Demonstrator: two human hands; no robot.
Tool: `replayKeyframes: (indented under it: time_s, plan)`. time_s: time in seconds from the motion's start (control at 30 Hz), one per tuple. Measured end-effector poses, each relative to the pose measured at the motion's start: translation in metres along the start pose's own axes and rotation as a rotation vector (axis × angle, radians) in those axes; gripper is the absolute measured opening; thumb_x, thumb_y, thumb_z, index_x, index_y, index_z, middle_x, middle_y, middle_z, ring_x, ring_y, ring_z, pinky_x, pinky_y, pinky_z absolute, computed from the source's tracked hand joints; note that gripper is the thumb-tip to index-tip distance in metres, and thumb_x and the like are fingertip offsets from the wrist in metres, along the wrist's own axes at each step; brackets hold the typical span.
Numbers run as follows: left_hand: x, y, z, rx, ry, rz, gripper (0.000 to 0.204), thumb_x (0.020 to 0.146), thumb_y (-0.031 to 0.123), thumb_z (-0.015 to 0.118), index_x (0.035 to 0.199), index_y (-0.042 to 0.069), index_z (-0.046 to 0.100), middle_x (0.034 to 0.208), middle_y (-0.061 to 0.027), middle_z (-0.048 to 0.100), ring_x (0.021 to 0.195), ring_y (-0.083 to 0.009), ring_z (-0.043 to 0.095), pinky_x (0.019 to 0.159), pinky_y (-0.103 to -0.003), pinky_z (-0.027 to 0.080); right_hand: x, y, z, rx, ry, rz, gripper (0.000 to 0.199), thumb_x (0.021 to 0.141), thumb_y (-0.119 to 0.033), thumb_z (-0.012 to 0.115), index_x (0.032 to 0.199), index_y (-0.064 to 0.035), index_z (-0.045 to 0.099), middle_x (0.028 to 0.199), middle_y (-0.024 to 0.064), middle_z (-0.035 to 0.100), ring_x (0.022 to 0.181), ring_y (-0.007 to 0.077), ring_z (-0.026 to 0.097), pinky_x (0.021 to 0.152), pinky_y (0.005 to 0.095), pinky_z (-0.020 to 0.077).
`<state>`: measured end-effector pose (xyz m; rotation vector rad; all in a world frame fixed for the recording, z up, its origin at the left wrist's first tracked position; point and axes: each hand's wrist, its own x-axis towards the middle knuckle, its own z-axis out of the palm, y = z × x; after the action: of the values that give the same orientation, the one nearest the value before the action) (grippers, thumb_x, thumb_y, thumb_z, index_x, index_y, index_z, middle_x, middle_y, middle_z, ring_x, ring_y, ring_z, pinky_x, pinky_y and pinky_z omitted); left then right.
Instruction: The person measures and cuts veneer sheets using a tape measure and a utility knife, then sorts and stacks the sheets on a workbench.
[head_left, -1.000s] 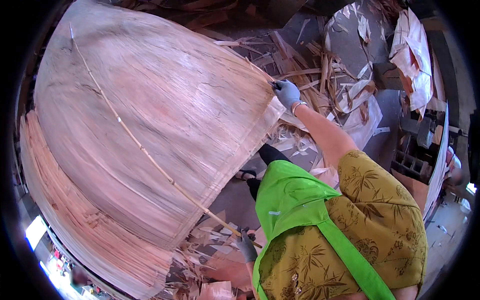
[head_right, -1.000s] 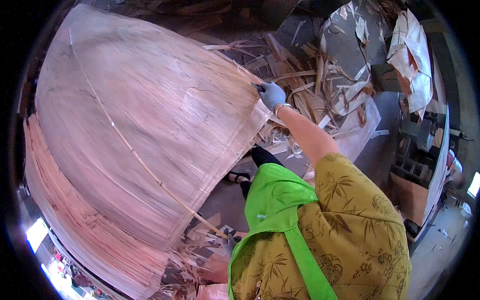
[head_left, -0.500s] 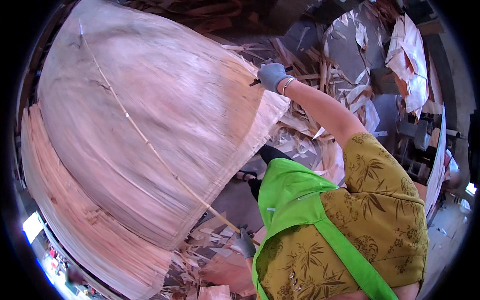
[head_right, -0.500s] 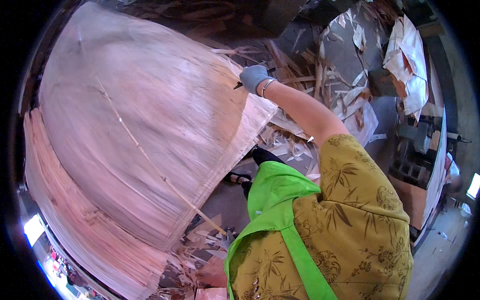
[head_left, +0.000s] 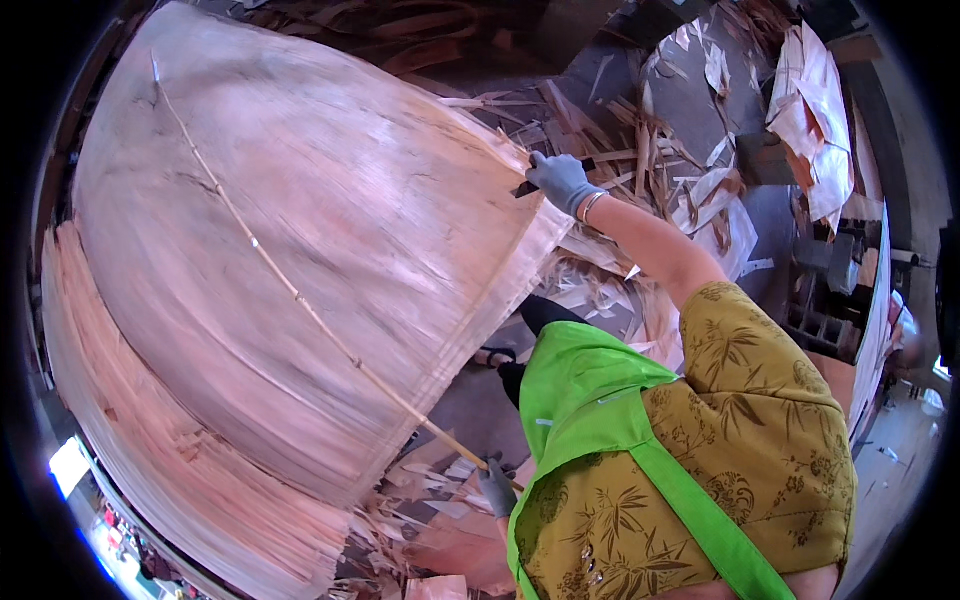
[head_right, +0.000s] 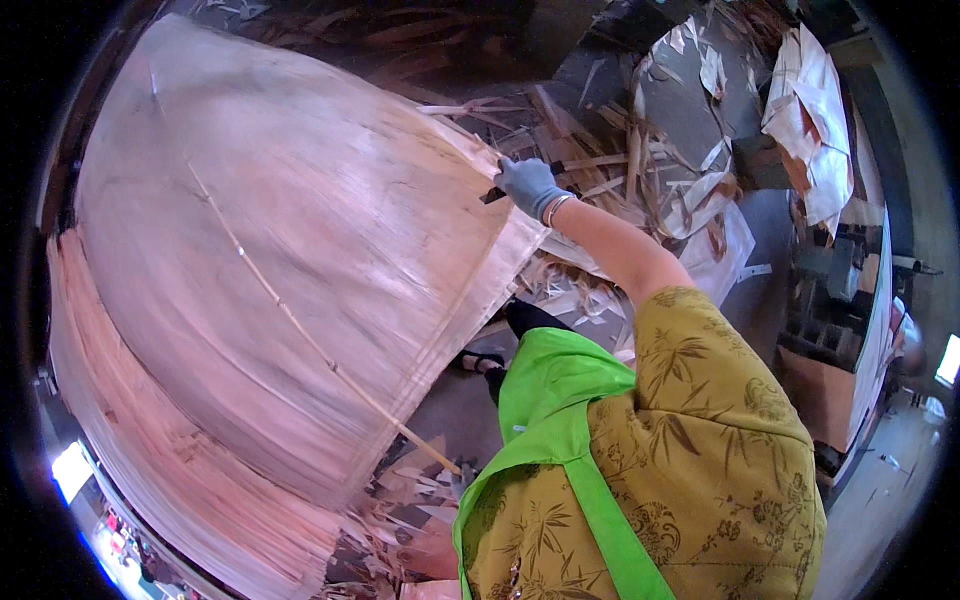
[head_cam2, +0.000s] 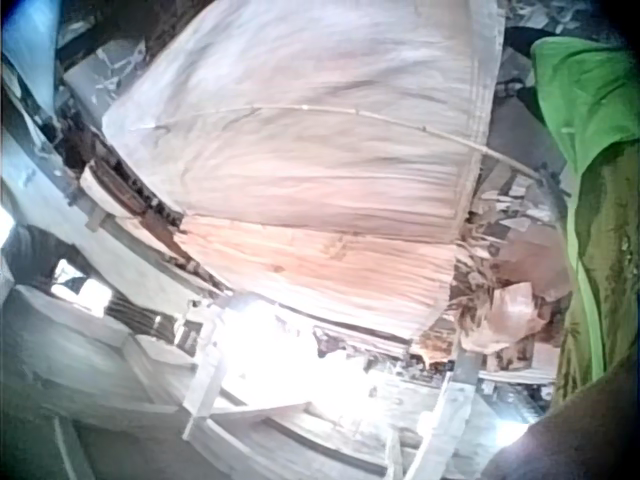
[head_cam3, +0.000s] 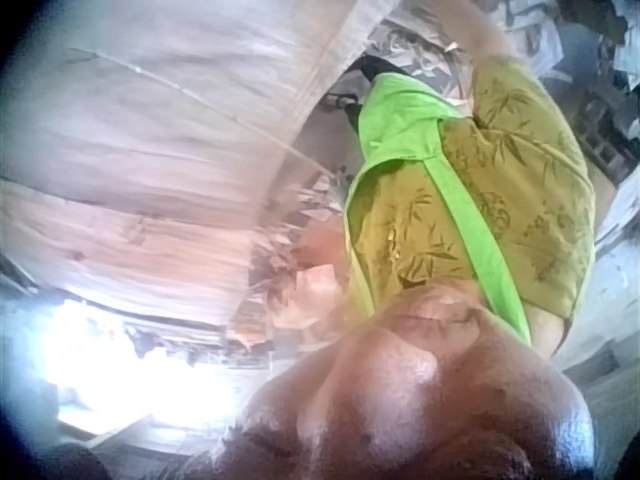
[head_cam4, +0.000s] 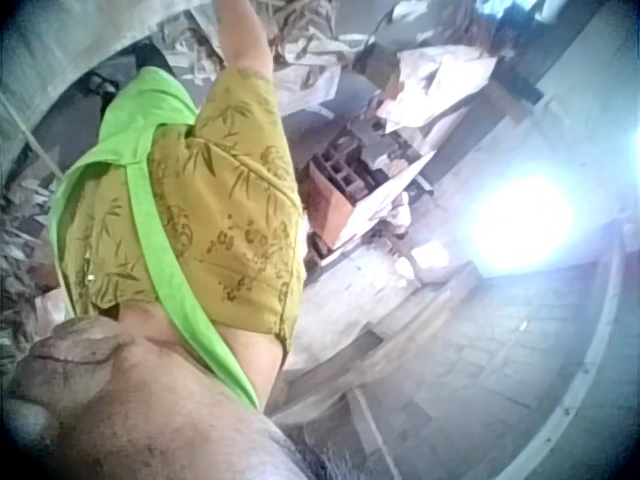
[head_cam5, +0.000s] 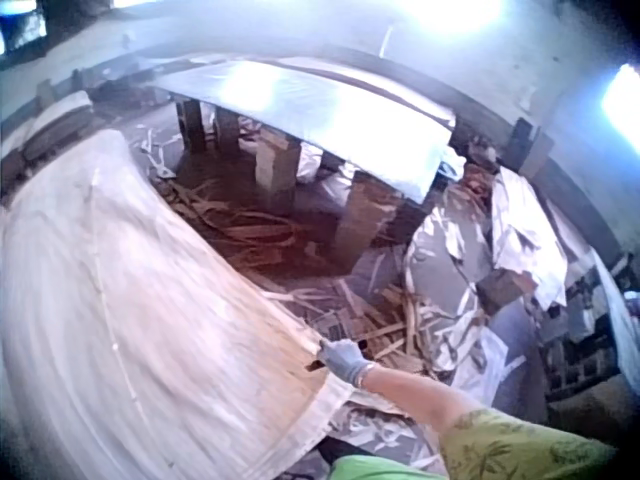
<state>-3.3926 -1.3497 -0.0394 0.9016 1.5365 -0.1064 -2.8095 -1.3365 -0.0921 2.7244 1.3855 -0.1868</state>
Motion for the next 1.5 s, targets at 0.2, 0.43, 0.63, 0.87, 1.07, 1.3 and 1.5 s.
replayKeyframes:
  time_s: [0.2, 0.43, 0.63, 0.87, 1.07, 1.3, 1.5]
  plan:
    - [-0.005, 0.003, 0.004, -0.052, 0.032, -0.04, 0.024, 0.091, 0.018, 0.047, 0.106, -0.001, 0.05, 0.095, -0.0103, 0.062, 0.063, -0.0142, 0.057, 0.051, -0.028, 0.048, -0.012, -0.004, 0.008, 0.095, 0.022, -0.07, 0.009, 0.077, -0.018, 0.057, 0.084, -0.0121, 0.057, 0.072, 0.0101, 0.057, 0.06, 0.0311, 0.062, 0.048, 0.0415, 0.0481]
    - [0.003, -0.004, -0.002, -0.014, 0.011, -0.053, 0.023, 0.091, 0.017, 0.047, 0.106, 0.0, 0.05, 0.092, -0.0086, 0.061, 0.064, -0.0141, 0.056, 0.052, -0.028, 0.05, -0.026, -0.021, 0.017, 0.123, -0.022, -0.336, 0.005, 0.074, -0.014, 0.058, 0.076, -0.0093, 0.057, 0.08, 0.0092, 0.057, 0.06, 0.0268, 0.061, 0.048, 0.0408, 0.0456]
    - [0.006, -0.007, 0.002, -0.049, 0.033, 0.006, 0.024, 0.091, 0.016, 0.047, 0.109, 0.0, 0.049, 0.094, -0.0092, 0.062, 0.063, -0.0142, 0.056, 0.052, -0.027, 0.05, -0.029, -0.033, 0.017, 0.126, -0.18, -0.353, 0.011, 0.078, -0.014, 0.056, 0.086, -0.0059, 0.053, 0.075, 0.0115, 0.059, 0.057, 0.0289, 0.062, 0.049, 0.0406, 0.0483]
    - [0.006, -0.008, 0.005, -0.044, 0.049, 0.023, 0.023, 0.091, 0.015, 0.047, 0.107, -0.001, 0.05, 0.093, -0.0104, 0.062, 0.063, -0.0147, 0.058, 0.052, -0.027, 0.049, -0.025, -0.044, 0.025, 0.212, -0.175, -0.251, 0.01, 0.079, -0.013, 0.055, 0.086, -0.0071, 0.059, 0.082, 0.0125, 0.059, 0.065, 0.0307, 0.064, 0.053, 0.0423, 0.0491]
    - [0.007, -0.003, 0.004, 0.041, 0.027, 0.016, 0.024, 0.091, 0.015, 0.047, 0.109, -0.002, 0.05, 0.094, -0.0112, 0.062, 0.063, -0.0143, 0.058, 0.051, -0.027, 0.049, -0.025, -0.048, 0.019, 0.38, -0.211, -0.045, 0.014, 0.078, -0.019, 0.058, 0.085, -0.007, 0.063, 0.085, 0.0153, 0.06, 0.077, 0.033, 0.063, 0.065, 0.0433, 0.049]
    - [0.004, 0.014, 0.019, 0.021, 0.357, 0.145, 0.05, 0.089, 0.012, 0.05, 0.132, -0.005, 0.032, 0.113, -0.0166, 0.056, 0.076, -0.0203, 0.061, 0.065, -0.027, 0.051, 0.014, -0.032, -0.015, 1.007, -0.245, 0.137, 0.027, 0.087, -0.025, 0.054, 0.095, 0.0001, 0.057, 0.081, 0.0164, 0.06, 0.073, 0.0236, 0.053, 0.07, 0.0359, 0.0439]
    - [0.012, 0.068, 0.023, 0.634, 0.567, 0.742, 0.054, 0.086, 0.006, 0.052, 0.135, -0.006, 0.032, 0.126, -0.0211, 0.049, 0.11, -0.0299, 0.05, 0.088, -0.033, 0.043, 0.046, -0.058, -0.067, 1.024, -0.173, 0.039, 0.028, 0.088, -0.026, 0.051, 0.09, 0.0007, 0.057, 0.082, 0.0182, 0.063, 0.073, 0.0282, 0.056, 0.068, 0.0384, 0.0438]
